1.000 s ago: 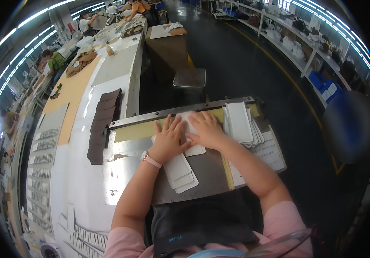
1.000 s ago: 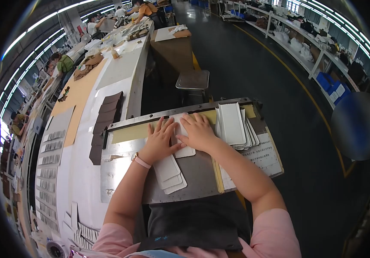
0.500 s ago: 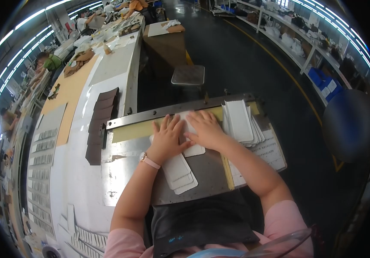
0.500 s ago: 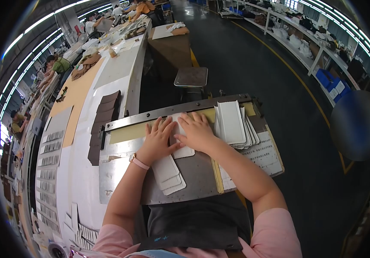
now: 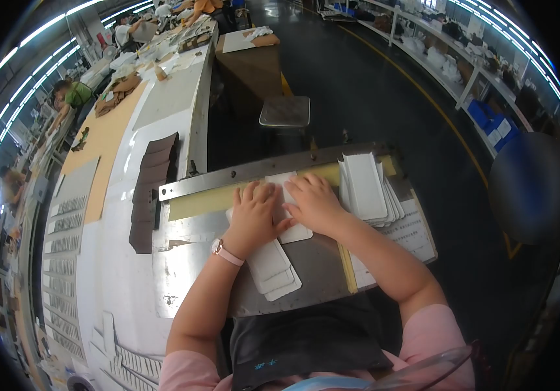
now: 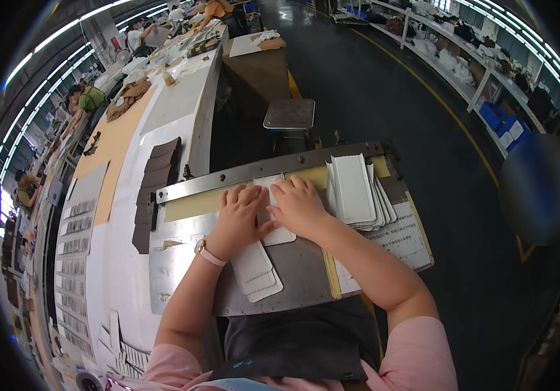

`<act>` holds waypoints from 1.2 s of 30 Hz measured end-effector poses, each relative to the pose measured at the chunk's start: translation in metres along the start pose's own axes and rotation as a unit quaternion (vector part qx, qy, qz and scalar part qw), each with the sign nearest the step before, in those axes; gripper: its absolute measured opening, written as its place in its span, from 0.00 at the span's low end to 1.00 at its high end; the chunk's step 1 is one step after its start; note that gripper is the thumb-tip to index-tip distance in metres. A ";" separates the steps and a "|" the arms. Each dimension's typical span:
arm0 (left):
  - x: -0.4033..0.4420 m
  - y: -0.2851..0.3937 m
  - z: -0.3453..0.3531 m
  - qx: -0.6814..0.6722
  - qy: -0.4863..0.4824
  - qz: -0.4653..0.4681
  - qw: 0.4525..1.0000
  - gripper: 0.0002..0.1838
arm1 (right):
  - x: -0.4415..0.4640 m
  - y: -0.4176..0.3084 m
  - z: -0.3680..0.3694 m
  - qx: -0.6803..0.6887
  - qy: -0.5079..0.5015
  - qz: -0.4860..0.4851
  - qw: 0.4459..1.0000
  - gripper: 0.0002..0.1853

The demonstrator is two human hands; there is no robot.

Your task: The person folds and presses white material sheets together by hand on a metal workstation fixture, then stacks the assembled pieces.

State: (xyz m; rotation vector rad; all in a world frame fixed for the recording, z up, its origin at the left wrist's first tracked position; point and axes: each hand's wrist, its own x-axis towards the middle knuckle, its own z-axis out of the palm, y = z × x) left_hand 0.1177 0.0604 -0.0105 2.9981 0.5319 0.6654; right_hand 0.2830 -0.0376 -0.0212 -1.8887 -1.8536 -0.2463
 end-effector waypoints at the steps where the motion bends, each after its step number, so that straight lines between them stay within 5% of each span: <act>1: 0.000 0.002 -0.004 0.005 -0.014 -0.003 1.000 0.39 | 0.000 0.001 0.000 -0.002 0.000 -0.003 1.000 0.24; 12: -0.001 -0.001 -0.002 -0.020 -0.030 -0.007 0.999 0.39 | 0.000 -0.001 -0.008 0.014 -0.049 0.019 0.999 0.27; 21: -0.003 -0.001 0.001 -0.015 -0.025 -0.015 0.999 0.38 | -0.001 0.003 0.004 -0.017 0.029 -0.014 0.999 0.25; 33: 0.000 -0.003 -0.008 -0.069 -0.022 0.014 0.997 0.35 | 0.005 0.003 -0.004 0.015 -0.034 0.038 0.999 0.24; 36: -0.001 0.009 -0.011 -0.055 -0.059 -0.022 0.997 0.34 | -0.001 -0.004 0.001 -0.053 0.016 0.081 0.995 0.27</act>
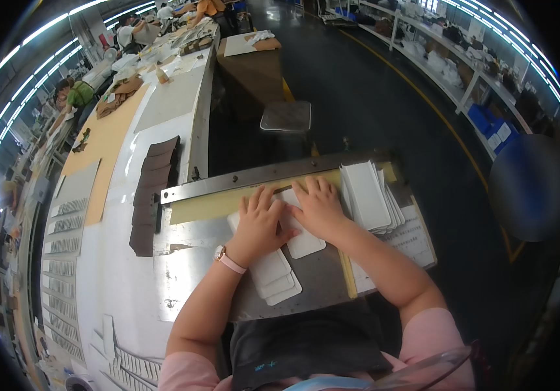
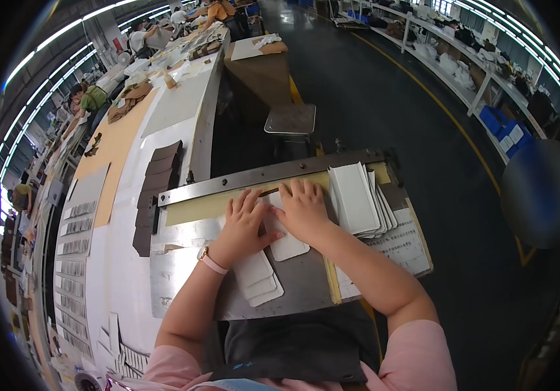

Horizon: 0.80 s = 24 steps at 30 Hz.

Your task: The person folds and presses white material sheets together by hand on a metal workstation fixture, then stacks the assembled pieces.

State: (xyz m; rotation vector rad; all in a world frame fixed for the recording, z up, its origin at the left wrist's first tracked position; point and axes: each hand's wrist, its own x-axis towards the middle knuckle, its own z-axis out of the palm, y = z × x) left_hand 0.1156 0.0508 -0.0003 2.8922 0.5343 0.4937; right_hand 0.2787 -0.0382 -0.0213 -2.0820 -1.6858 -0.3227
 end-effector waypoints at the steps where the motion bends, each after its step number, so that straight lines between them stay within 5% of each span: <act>1: -0.001 0.003 0.000 0.014 -0.015 -0.011 1.000 0.34 | -0.001 0.000 -0.001 -0.026 -0.006 0.005 1.000 0.29; 8: 0.000 -0.004 0.001 -0.008 -0.033 -0.004 0.999 0.29 | -0.001 -0.010 -0.028 -0.044 -0.105 0.051 0.992 0.34; 11: 0.001 -0.032 -0.005 -0.173 0.059 -0.015 0.983 0.29 | -0.005 -0.019 -0.035 0.024 -0.134 0.037 0.990 0.37; 14: -0.018 -0.045 -0.031 -0.056 0.011 -0.129 0.990 0.29 | -0.003 -0.007 -0.038 0.107 -0.145 0.052 0.982 0.38; 17: -0.012 -0.051 -0.036 -0.178 -0.050 -0.233 0.955 0.24 | -0.006 0.021 -0.034 0.184 -0.077 0.080 0.977 0.37; 20: -0.011 -0.053 -0.027 -0.166 -0.015 -0.208 0.964 0.20 | -0.001 0.022 -0.048 0.159 -0.067 0.091 0.981 0.39; 24: -0.009 -0.052 -0.022 -0.130 0.017 -0.203 0.970 0.18 | -0.005 -0.016 -0.061 0.023 -0.184 0.074 0.980 0.44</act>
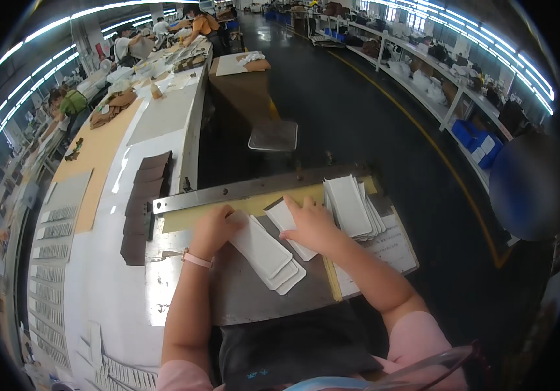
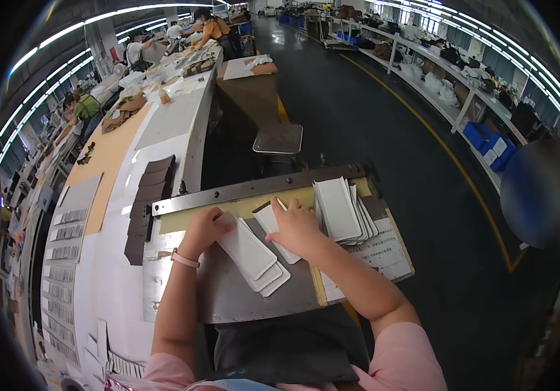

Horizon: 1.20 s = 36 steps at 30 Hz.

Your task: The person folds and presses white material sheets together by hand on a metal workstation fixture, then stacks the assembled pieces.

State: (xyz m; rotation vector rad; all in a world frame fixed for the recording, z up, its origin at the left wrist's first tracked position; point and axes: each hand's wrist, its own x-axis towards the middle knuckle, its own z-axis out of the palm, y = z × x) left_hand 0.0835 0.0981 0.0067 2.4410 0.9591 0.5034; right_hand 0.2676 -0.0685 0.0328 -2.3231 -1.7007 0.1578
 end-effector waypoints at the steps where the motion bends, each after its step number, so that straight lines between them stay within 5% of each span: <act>1: 0.002 -0.001 0.001 -0.022 0.010 0.004 1.000 0.18 | 0.003 -0.001 0.000 0.043 -0.015 0.000 0.999 0.43; 3: 0.004 -0.006 0.001 -0.060 0.041 0.021 0.997 0.17 | 0.006 0.007 0.004 0.126 -0.034 -0.010 0.991 0.42; 6: 0.009 -0.008 0.002 -0.338 -0.008 -0.058 0.939 0.15 | 0.008 0.031 0.006 0.120 0.047 -0.037 0.991 0.37; 11: 0.009 -0.005 0.002 -0.524 -0.054 -0.115 0.842 0.20 | 0.002 0.074 -0.034 -0.110 0.138 0.155 0.972 0.30; 16: 0.000 0.015 0.010 -0.611 -0.077 -0.161 0.771 0.26 | 0.003 0.048 -0.021 -0.085 -0.007 0.078 0.993 0.30; 22: 0.006 -0.006 0.026 -0.479 -0.188 -0.105 0.851 0.23 | 0.007 0.081 -0.017 -0.112 -0.104 0.120 0.981 0.20; 24: 0.005 -0.003 0.027 -0.508 -0.182 -0.097 0.836 0.19 | 0.002 0.075 -0.033 -0.140 -0.119 0.130 0.974 0.23; 28: 0.001 0.015 0.020 -0.581 -0.133 -0.110 0.795 0.14 | 0.009 0.048 -0.031 0.041 0.012 0.024 0.999 0.30; 30: -0.003 0.026 0.015 -0.574 -0.102 -0.074 0.809 0.12 | 0.003 0.016 -0.036 0.365 -0.108 0.003 0.925 0.36; 33: -0.008 0.035 0.023 -0.584 -0.073 -0.077 0.805 0.13 | 0.018 0.008 0.022 0.466 -0.031 -0.130 0.875 0.39; 34: -0.007 0.037 0.026 -0.591 -0.066 -0.085 0.799 0.15 | 0.023 0.006 0.031 0.410 0.052 -0.156 0.897 0.41; 36: -0.006 0.033 0.037 -0.525 -0.090 -0.053 0.845 0.19 | 0.021 0.012 0.015 0.498 0.063 -0.098 0.859 0.40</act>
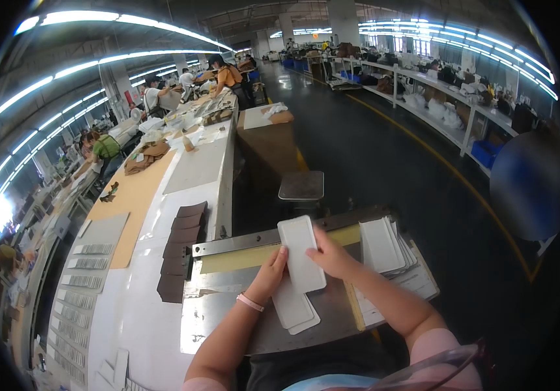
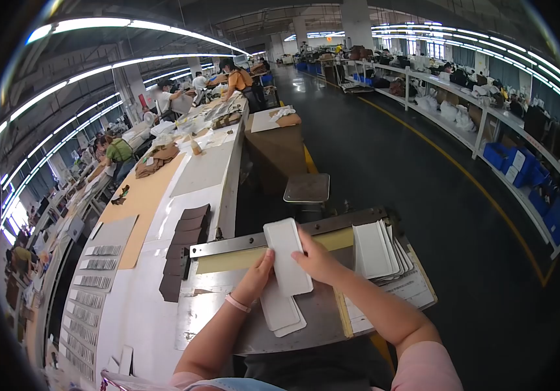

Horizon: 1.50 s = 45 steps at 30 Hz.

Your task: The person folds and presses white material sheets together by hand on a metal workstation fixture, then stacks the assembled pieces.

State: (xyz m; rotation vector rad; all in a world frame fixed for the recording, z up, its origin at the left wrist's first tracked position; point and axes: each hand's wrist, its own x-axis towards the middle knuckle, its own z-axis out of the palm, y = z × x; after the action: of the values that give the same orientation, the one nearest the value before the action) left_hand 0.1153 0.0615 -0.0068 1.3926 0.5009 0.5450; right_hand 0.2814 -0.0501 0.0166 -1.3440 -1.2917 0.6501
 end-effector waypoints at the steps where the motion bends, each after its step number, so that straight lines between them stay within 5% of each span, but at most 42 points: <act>1: 0.003 -0.008 -0.001 0.041 -0.015 0.005 0.999 0.22 | 0.002 -0.009 -0.007 0.044 0.024 0.023 0.998 0.40; 4: 0.004 -0.004 0.005 0.058 -0.028 -0.023 0.998 0.23 | 0.008 -0.004 -0.021 0.041 0.124 0.012 0.991 0.40; 9: -0.002 0.000 0.009 0.274 -0.005 0.070 0.959 0.23 | 0.010 0.038 -0.010 -0.361 0.051 -0.047 0.930 0.27; 11: -0.008 0.017 0.012 0.394 -0.006 0.141 0.908 0.28 | 0.009 0.032 0.000 -0.494 -0.010 -0.016 0.869 0.20; 12: -0.010 0.022 0.013 0.450 -0.007 0.177 0.876 0.30 | 0.011 0.034 0.003 -0.441 -0.021 0.024 0.897 0.14; 15: -0.003 0.003 0.010 0.673 -0.003 0.246 0.698 0.41 | 0.009 0.046 0.004 -0.520 -0.035 -0.078 0.850 0.17; 18: 0.002 -0.005 0.006 0.679 -0.056 0.129 0.720 0.47 | 0.008 0.059 0.012 -0.508 -0.042 -0.088 0.856 0.20; 21: -0.001 0.000 0.004 0.680 -0.067 0.116 0.721 0.47 | 0.008 0.053 0.011 -0.505 -0.085 -0.047 0.857 0.24; 31: 0.003 0.001 0.003 0.665 -0.028 0.125 0.736 0.35 | 0.005 0.047 0.008 -0.491 -0.051 -0.073 0.867 0.30; 45: 0.002 0.004 0.002 0.662 -0.037 0.125 0.739 0.38 | 0.007 0.046 0.011 -0.497 -0.027 -0.069 0.865 0.31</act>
State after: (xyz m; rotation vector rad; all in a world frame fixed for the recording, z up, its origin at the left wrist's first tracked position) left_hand 0.1179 0.0616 -0.0025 2.8829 0.6692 0.2893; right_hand 0.2879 -0.0309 -0.0272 -2.0131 -1.8537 -0.1577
